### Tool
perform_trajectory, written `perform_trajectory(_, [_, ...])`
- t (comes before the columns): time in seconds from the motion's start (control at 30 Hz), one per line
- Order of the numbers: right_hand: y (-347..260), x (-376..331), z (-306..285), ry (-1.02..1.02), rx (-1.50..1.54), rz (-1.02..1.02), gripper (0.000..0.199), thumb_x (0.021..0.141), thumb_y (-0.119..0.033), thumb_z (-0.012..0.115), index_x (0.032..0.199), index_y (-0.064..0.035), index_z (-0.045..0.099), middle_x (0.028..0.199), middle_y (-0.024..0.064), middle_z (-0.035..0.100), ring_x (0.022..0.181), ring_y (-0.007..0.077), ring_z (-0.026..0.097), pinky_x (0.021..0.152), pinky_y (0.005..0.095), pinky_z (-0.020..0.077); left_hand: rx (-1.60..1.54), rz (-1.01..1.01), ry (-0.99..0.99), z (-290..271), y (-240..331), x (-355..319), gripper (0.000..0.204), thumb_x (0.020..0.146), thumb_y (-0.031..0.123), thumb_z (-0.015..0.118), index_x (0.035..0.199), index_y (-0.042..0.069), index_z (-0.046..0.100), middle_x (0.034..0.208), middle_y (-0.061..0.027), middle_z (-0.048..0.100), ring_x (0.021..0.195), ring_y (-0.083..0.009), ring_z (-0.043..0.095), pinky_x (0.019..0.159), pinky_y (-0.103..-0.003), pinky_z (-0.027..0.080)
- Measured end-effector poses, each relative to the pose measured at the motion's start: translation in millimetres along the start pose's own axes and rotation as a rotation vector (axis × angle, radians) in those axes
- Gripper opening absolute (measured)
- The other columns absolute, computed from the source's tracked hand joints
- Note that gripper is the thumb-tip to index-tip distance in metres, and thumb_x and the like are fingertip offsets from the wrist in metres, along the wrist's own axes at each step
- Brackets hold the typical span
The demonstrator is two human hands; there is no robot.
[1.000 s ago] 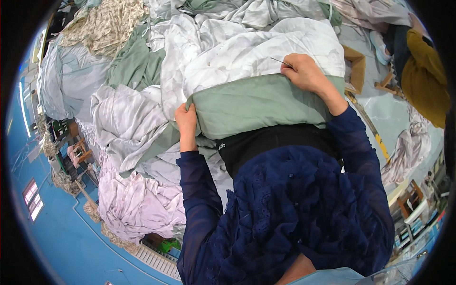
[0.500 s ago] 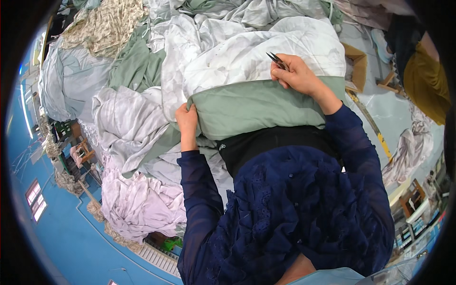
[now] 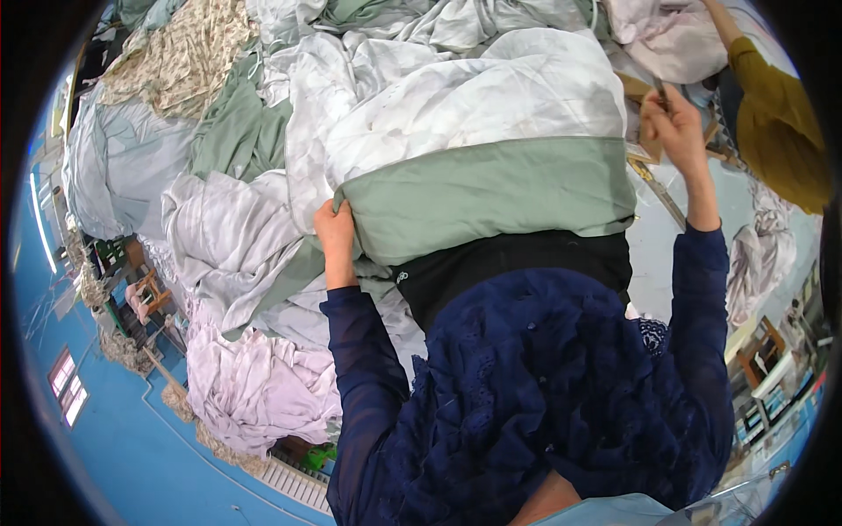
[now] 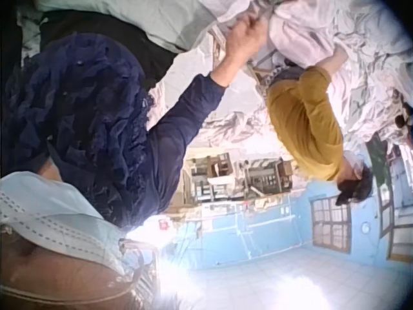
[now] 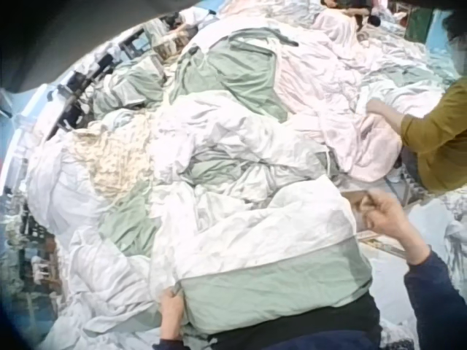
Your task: Inspect large pieces of fabric and use thread snippers to trim loose threads.
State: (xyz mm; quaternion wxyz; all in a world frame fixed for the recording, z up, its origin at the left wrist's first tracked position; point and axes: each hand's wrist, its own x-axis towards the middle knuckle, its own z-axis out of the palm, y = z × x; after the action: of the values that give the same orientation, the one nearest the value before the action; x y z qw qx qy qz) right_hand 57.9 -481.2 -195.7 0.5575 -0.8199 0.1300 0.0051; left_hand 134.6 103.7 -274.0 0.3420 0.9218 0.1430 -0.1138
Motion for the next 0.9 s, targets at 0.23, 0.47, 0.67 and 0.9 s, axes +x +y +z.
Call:
perform_trajectory(0.23, [99,-27,-81,0.281,-0.952,-0.213,0.032,0.095,-0.011,0.060,0.127,-0.0073,0.061,0.093,0.0092,0.070,0.071,0.0095,0.063,0.068,0.0240,0.0494,-0.147,0.101,0.012,-13,24,-9,0.019,0.089,0.014,0.066,0.093,-0.004,0.070,0.069,-0.0014,0.064,0.062,-0.0100,0.050,0.059,-0.029,0.042])
perform_trajectory(0.47, [-43,-27,52,0.085,-0.122,0.008,0.030,0.096,-0.006,0.058,0.125,-0.0057,0.064,0.086,0.0034,0.068,0.075,0.0068,0.059,0.071,0.0219,0.0476,-0.175,0.296,0.080,-51,80,-56,0.016,0.089,0.009,0.069,0.100,-0.002,0.072,0.085,-0.0014,0.069,0.079,-0.0079,0.059,0.074,-0.024,0.047])
perform_trajectory(0.67, [-135,-28,192,-0.515,0.511,-0.241,0.050,0.083,0.004,0.067,0.131,-0.0064,0.060,0.129,0.0054,0.061,0.075,0.0086,0.062,0.067,0.0241,0.0480,-0.212,0.509,-0.257,-45,181,-110,0.017,0.083,-0.003,0.065,0.097,0.001,0.072,0.077,-0.0045,0.066,0.069,-0.0108,0.059,0.063,-0.024,0.045])
perform_trajectory(0.9, [-142,-53,182,-0.474,0.195,-0.235,0.011,0.082,-0.009,0.072,0.088,-0.0017,0.068,0.069,0.0056,0.061,0.062,0.0135,0.056,0.055,0.0281,0.0402,-0.195,0.662,-0.272,-45,173,-108,0.016,0.076,-0.004,0.069,0.091,0.002,0.071,0.074,-0.0069,0.063,0.064,-0.0164,0.059,0.058,-0.027,0.044])
